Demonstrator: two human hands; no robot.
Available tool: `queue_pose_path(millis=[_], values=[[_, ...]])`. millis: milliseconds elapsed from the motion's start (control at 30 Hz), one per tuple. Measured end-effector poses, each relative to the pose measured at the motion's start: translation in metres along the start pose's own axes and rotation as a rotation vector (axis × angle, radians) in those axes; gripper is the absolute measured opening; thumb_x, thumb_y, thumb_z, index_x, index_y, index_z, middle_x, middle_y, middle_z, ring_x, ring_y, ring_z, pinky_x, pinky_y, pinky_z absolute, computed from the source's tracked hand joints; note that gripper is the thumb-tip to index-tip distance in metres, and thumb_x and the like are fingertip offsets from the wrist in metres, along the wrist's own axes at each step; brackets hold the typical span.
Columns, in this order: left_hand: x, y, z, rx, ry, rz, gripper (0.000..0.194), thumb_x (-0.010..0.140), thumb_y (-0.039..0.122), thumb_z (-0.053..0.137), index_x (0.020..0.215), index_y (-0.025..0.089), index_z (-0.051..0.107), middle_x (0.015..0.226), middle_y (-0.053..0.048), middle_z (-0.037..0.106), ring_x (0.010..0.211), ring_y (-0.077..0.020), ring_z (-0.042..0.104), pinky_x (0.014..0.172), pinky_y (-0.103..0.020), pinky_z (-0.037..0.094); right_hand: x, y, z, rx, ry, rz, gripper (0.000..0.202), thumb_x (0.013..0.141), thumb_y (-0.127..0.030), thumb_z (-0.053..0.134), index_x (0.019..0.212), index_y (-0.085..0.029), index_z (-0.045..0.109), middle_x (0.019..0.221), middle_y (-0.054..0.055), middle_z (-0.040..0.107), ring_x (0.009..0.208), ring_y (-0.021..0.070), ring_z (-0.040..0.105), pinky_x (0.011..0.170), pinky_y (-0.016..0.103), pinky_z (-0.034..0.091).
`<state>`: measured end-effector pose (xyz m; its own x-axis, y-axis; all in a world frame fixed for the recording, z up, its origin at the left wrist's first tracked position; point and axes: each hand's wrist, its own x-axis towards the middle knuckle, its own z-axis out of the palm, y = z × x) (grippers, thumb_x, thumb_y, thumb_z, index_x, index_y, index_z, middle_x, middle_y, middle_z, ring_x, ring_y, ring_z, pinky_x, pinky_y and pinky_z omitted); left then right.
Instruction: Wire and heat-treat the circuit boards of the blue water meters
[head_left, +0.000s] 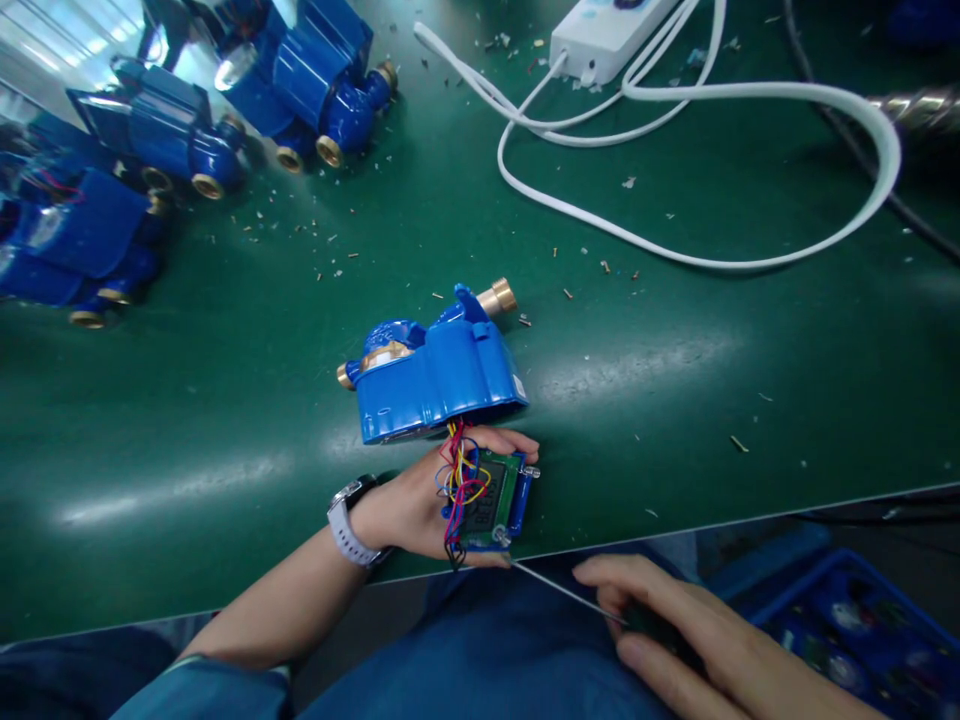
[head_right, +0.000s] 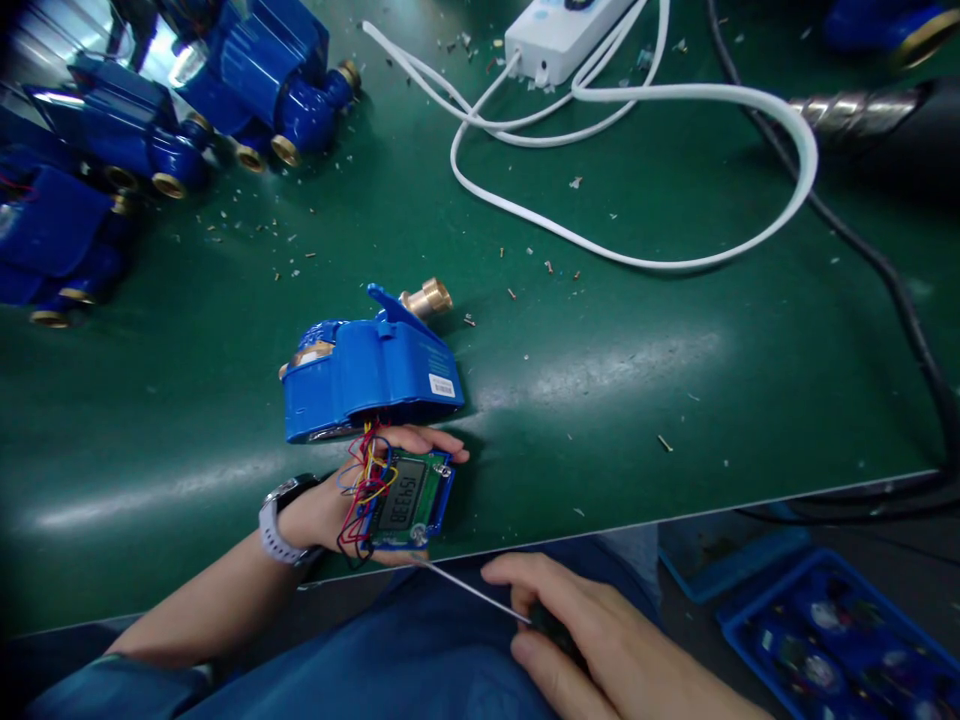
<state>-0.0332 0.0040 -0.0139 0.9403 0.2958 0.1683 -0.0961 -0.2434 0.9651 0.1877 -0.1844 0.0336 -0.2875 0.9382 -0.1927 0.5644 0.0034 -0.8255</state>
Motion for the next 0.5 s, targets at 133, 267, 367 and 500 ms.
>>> queue_pose_path(millis=[133, 267, 367, 500], values=[[-0.001, 0.0, 0.001, -0.014, 0.016, -0.021, 0.085, 0.066, 0.04, 0.086, 0.135, 0.027, 0.037, 0.128, -0.015, 0.054, 0.126, -0.0316, 0.053, 0.103, -0.051, 0.048, -0.001, 0.004, -0.004, -0.176, 0.066, -0.124, 0.035, 0.102, -0.023, 0.04, 0.13, -0.028, 0.06, 0.123, 0.001, 0.067, 0.107, 0.0178, 0.067, 0.086, 0.027, 0.059], [-0.001, 0.0, 0.001, -0.007, 0.005, -0.018, 0.088, 0.065, 0.041, 0.087, 0.136, 0.026, 0.036, 0.129, -0.015, 0.053, 0.125, -0.0309, 0.054, 0.104, -0.05, 0.048, 0.011, 0.002, -0.012, -0.252, 0.141, -0.22, 0.04, 0.102, -0.014, 0.033, 0.123, -0.028, 0.064, 0.114, -0.003, 0.07, 0.098, 0.0119, 0.07, 0.081, 0.021, 0.06], [0.0, 0.001, 0.0, 0.017, -0.006, -0.002, 0.09, 0.064, 0.038, 0.088, 0.136, 0.025, 0.035, 0.13, -0.016, 0.052, 0.124, -0.0297, 0.055, 0.104, -0.047, 0.049, 0.021, -0.004, -0.024, -0.294, 0.147, -0.278, 0.049, 0.099, -0.007, 0.027, 0.118, -0.027, 0.067, 0.106, -0.003, 0.072, 0.086, 0.011, 0.071, 0.068, 0.019, 0.061], [0.0, 0.001, -0.001, 0.043, -0.018, -0.001, 0.089, 0.062, 0.039, 0.088, 0.134, 0.024, 0.038, 0.128, -0.015, 0.054, 0.122, -0.0294, 0.057, 0.102, -0.044, 0.05, 0.035, -0.014, -0.041, -0.399, 0.125, -0.353, 0.052, 0.094, -0.002, 0.025, 0.11, -0.026, 0.069, 0.093, 0.0, 0.073, 0.068, 0.0136, 0.069, 0.053, 0.024, 0.057]])
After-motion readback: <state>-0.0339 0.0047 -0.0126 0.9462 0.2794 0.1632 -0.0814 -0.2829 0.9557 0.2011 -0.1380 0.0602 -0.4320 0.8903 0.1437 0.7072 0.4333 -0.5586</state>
